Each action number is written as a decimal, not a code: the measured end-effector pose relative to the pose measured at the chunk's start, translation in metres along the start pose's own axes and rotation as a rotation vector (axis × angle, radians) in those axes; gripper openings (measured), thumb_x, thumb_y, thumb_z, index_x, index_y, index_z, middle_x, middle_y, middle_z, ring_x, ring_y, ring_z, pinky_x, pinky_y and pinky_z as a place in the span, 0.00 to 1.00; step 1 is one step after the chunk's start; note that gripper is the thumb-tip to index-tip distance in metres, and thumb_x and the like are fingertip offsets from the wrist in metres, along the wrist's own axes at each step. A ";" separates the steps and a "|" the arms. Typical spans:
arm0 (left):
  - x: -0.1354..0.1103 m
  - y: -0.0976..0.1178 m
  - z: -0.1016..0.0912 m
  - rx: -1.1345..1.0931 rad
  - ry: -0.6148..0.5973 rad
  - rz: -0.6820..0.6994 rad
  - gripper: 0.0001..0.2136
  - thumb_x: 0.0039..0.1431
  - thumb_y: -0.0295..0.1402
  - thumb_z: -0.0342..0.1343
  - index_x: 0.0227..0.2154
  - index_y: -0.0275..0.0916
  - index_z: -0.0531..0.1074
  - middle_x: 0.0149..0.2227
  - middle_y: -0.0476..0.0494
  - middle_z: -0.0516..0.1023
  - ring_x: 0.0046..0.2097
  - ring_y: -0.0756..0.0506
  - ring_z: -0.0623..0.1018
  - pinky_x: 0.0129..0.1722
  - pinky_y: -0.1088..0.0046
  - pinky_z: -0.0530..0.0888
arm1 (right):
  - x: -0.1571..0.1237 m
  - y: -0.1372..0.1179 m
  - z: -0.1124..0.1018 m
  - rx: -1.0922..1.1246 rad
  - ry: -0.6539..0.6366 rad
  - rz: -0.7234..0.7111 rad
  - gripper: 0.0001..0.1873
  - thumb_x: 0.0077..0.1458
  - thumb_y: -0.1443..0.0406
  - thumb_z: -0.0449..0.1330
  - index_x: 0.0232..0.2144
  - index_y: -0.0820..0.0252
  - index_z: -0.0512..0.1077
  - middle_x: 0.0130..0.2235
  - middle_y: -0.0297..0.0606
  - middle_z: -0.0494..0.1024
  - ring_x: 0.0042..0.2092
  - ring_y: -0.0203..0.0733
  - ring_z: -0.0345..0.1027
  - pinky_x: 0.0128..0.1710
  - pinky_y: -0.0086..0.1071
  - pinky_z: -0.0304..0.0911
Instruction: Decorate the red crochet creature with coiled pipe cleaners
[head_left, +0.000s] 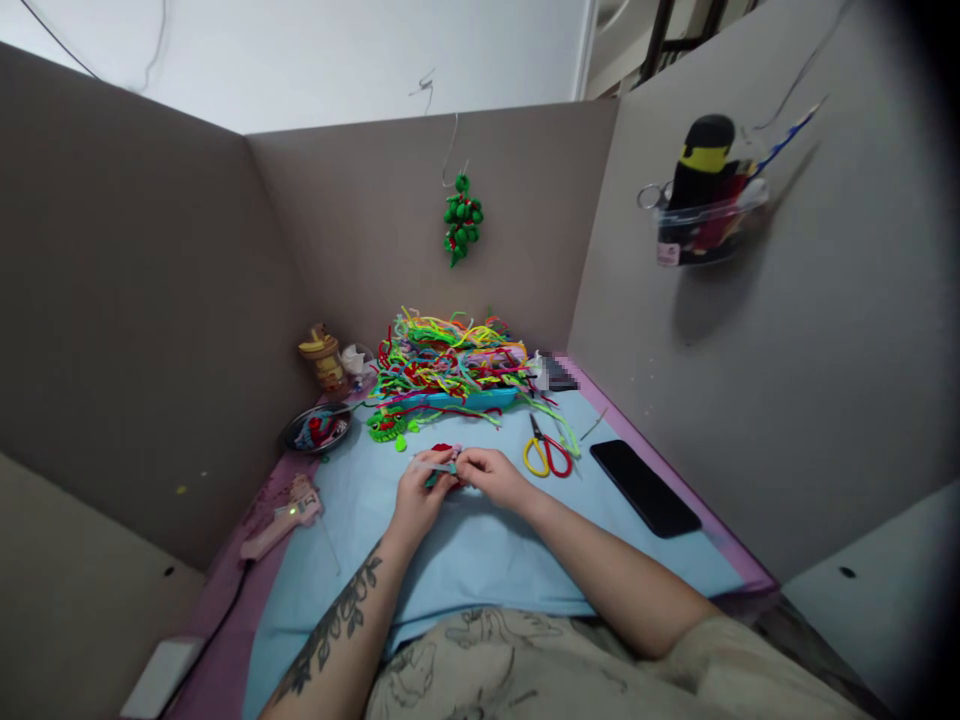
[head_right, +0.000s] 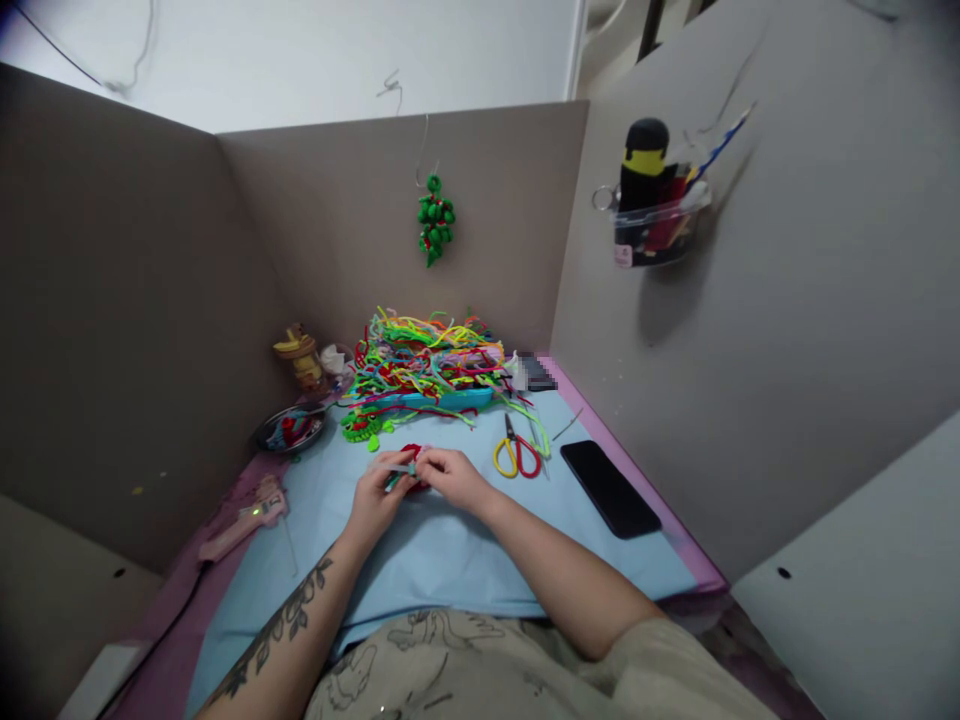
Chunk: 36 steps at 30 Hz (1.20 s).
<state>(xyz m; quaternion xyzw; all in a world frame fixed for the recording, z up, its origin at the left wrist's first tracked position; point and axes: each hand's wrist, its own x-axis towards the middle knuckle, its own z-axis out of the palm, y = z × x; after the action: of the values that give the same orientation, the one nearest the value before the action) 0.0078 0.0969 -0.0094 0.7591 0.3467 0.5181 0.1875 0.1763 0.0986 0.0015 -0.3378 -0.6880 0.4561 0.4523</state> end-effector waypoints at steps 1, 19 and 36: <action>0.000 0.000 0.000 0.013 0.010 0.008 0.10 0.56 0.28 0.57 0.41 0.41 0.76 0.39 0.41 0.78 0.43 0.44 0.76 0.45 0.63 0.72 | 0.000 -0.001 0.000 -0.002 0.000 -0.001 0.19 0.57 0.54 0.54 0.23 0.61 0.68 0.23 0.30 0.66 0.26 0.33 0.58 0.29 0.28 0.56; -0.004 -0.001 -0.001 0.065 0.075 0.054 0.06 0.58 0.28 0.53 0.32 0.40 0.76 0.34 0.43 0.79 0.39 0.46 0.77 0.41 0.67 0.73 | 0.002 0.003 -0.006 0.070 -0.134 0.102 0.22 0.54 0.48 0.55 0.23 0.62 0.68 0.20 0.30 0.65 0.23 0.32 0.56 0.25 0.27 0.53; 0.000 -0.001 0.006 -0.245 0.066 -0.307 0.07 0.50 0.34 0.60 0.32 0.37 0.78 0.35 0.42 0.80 0.38 0.44 0.78 0.40 0.67 0.75 | -0.002 0.007 0.006 -0.384 0.274 -0.215 0.06 0.55 0.71 0.54 0.31 0.59 0.71 0.32 0.36 0.73 0.37 0.40 0.66 0.40 0.32 0.61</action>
<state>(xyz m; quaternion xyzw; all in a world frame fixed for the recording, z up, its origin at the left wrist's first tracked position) 0.0128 0.0983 -0.0119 0.6514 0.3988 0.5462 0.3440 0.1720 0.0975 -0.0068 -0.4008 -0.7264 0.2164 0.5147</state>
